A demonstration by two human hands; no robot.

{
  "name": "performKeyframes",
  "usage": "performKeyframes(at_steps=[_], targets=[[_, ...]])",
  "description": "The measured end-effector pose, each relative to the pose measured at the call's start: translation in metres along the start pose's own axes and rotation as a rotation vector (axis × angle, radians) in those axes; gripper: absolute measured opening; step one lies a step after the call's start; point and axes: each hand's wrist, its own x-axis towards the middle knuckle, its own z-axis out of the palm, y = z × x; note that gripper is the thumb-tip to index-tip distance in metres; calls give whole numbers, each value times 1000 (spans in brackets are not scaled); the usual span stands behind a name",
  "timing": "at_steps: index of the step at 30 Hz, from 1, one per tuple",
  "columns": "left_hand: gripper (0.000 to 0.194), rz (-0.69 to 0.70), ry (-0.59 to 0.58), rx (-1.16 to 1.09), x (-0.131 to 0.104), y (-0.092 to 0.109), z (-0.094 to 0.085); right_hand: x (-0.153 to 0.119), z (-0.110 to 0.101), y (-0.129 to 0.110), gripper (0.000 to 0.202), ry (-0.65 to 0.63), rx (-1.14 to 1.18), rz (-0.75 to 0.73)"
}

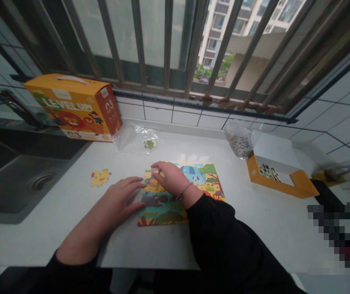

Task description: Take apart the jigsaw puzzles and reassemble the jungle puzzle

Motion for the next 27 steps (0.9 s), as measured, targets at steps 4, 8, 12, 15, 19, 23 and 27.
performKeyframes(at_steps=[4,8,12,15,19,23,27], targets=[[47,-3,-35,42,-1,2,1,1,3,4,19,-15,-105,-73],[44,-5,-34,54,0,7,-2,1,2,4,13,-50,-150,-99],[44,3,-40,41,0,9,-3,1,2,2,15,-68,-170,-100],[44,11,-38,21,0,10,-2,0,1,-1,16,-78,-192,-111],[46,-6,-63,20,2,11,-4,8,-5,-12,16,-87,-232,-76],[44,-22,-78,22,3,13,-8,46,-20,-22,24,-4,-347,7],[43,-15,-76,8,2,14,-6,101,-25,-22,29,23,-467,137]])
